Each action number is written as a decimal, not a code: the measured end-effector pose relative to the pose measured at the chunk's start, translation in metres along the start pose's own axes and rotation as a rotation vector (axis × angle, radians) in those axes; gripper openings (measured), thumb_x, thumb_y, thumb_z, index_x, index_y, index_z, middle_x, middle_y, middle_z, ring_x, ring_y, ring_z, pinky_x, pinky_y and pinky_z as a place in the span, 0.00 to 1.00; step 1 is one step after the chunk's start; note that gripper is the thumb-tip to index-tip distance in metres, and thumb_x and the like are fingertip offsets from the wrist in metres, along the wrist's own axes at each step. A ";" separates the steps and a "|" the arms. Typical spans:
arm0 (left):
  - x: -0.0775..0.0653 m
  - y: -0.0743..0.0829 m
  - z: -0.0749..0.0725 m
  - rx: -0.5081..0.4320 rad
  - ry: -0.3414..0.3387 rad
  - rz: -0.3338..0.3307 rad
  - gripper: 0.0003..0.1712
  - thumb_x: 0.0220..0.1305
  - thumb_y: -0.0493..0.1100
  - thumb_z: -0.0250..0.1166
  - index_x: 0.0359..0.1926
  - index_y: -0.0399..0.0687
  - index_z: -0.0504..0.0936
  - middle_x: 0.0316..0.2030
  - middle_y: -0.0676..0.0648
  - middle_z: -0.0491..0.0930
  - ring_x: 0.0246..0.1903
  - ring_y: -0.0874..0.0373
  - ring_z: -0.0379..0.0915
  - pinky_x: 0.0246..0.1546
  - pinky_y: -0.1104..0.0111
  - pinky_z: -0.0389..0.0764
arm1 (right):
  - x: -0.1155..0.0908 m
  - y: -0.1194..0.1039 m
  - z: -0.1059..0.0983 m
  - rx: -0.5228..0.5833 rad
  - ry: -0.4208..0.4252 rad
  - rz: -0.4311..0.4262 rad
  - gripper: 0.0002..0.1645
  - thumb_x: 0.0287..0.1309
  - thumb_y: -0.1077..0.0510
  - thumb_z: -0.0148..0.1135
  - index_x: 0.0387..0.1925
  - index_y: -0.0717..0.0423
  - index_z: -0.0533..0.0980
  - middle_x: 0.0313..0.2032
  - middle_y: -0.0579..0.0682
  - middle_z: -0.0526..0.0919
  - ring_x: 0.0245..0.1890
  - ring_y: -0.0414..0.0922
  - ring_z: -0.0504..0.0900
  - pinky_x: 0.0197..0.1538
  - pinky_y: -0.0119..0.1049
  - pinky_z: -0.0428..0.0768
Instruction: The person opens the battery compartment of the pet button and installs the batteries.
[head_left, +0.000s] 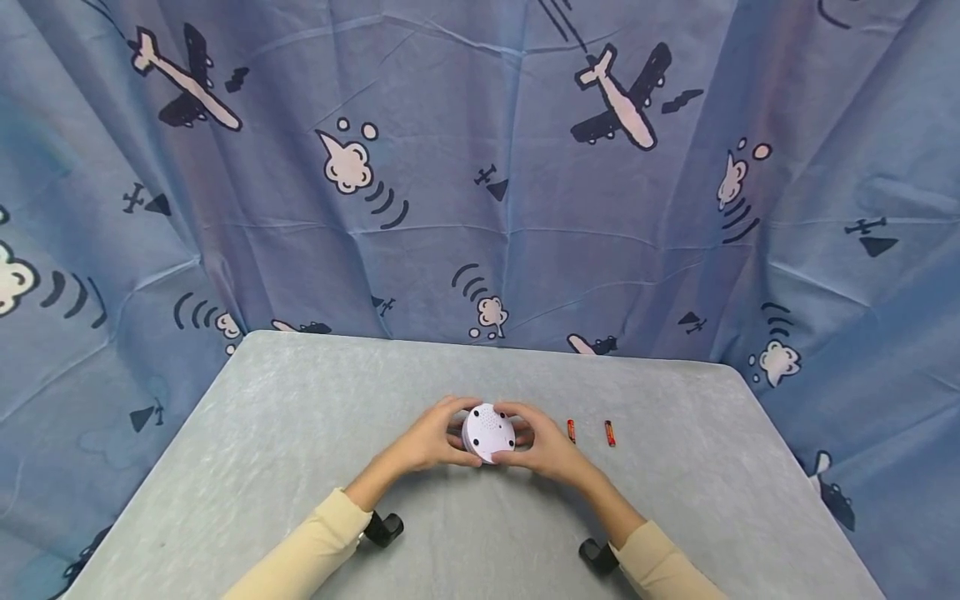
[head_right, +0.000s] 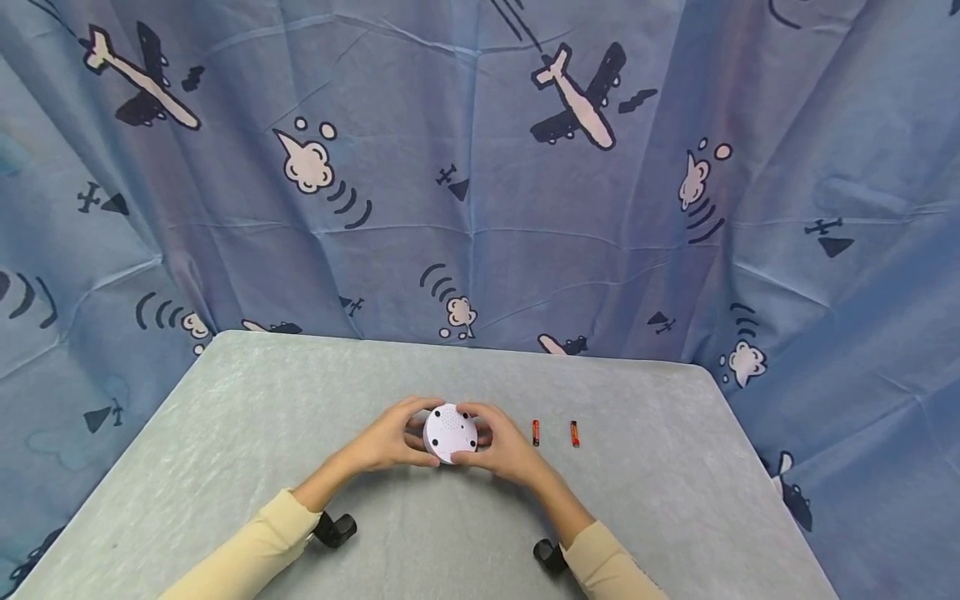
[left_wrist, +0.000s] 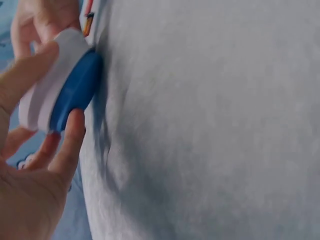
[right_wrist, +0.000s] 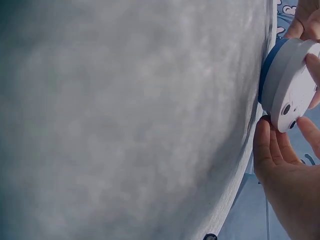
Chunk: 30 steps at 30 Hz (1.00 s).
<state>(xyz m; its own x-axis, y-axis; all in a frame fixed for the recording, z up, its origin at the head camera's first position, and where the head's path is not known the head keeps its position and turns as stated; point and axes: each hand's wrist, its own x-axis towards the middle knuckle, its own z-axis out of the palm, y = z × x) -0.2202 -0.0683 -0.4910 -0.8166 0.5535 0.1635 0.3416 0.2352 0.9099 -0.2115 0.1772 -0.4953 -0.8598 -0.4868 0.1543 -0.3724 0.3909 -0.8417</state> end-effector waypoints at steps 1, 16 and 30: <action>0.001 -0.001 0.002 0.014 0.007 0.004 0.49 0.46 0.29 0.82 0.69 0.30 0.68 0.57 0.35 0.68 0.47 0.47 0.79 0.41 0.65 0.83 | 0.000 0.000 -0.001 -0.002 -0.001 0.005 0.44 0.50 0.57 0.81 0.67 0.59 0.72 0.62 0.57 0.76 0.50 0.55 0.81 0.50 0.48 0.81; 0.004 0.003 0.003 -0.004 0.002 0.020 0.43 0.51 0.30 0.80 0.68 0.33 0.70 0.57 0.36 0.72 0.53 0.41 0.77 0.43 0.65 0.83 | 0.006 -0.005 -0.009 -0.113 -0.013 0.023 0.43 0.49 0.53 0.82 0.65 0.58 0.74 0.52 0.61 0.82 0.43 0.53 0.87 0.47 0.45 0.83; 0.007 0.002 0.002 0.033 -0.024 0.044 0.45 0.53 0.31 0.79 0.70 0.30 0.68 0.61 0.33 0.71 0.51 0.44 0.78 0.42 0.68 0.82 | 0.013 -0.004 -0.013 -0.165 -0.079 -0.041 0.45 0.49 0.58 0.81 0.68 0.61 0.71 0.61 0.62 0.78 0.44 0.54 0.87 0.43 0.40 0.84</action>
<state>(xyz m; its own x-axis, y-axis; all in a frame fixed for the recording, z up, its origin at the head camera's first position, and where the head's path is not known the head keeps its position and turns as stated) -0.2240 -0.0623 -0.4893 -0.7894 0.5826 0.1935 0.3922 0.2361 0.8890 -0.2259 0.1796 -0.4832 -0.8152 -0.5621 0.1398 -0.4641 0.4896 -0.7382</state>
